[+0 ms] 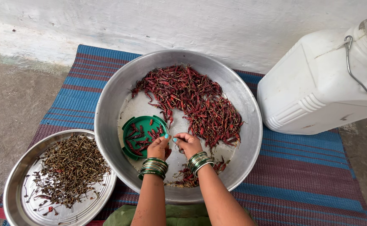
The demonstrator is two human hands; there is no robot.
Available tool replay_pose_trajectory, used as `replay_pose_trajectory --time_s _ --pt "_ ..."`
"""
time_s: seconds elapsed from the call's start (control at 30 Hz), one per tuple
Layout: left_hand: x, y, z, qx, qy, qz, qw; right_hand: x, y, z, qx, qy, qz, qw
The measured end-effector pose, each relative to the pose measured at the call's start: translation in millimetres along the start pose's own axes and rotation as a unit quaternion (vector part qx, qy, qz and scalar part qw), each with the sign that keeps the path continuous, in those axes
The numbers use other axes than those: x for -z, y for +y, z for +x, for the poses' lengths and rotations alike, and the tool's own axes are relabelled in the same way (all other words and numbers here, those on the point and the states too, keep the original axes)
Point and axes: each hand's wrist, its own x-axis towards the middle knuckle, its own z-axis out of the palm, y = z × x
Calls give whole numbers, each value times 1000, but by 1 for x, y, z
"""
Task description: The person picks up dried red chilies, pulls off the stems by hand, and places the destemmed chilies into a container.
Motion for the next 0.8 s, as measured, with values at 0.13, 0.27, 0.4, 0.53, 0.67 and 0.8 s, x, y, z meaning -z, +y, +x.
replay_pose_trajectory --time_s 0.13,0.27,0.4,0.53,0.67,0.8 --pt "5 38 -11 -121 104 -108 981 -17 11 21 -127 61 133 981" --pt "46 103 -29 -229 236 -207 921 -41 -33 19 -134 -43 215 966" --pt "94 148 -62 -312 389 -289 817 -39 -93 6 -112 -83 73 988" --pt "102 141 -64 -307 520 -227 764 11 -113 -16 -93 14 -297 950" --pt "60 95 -27 -325 278 177 886 60 -95 -44 -221 18 -499 838" --pt "-11 25 -20 62 -126 652 745 61 -65 -78 -308 -11 -565 765"
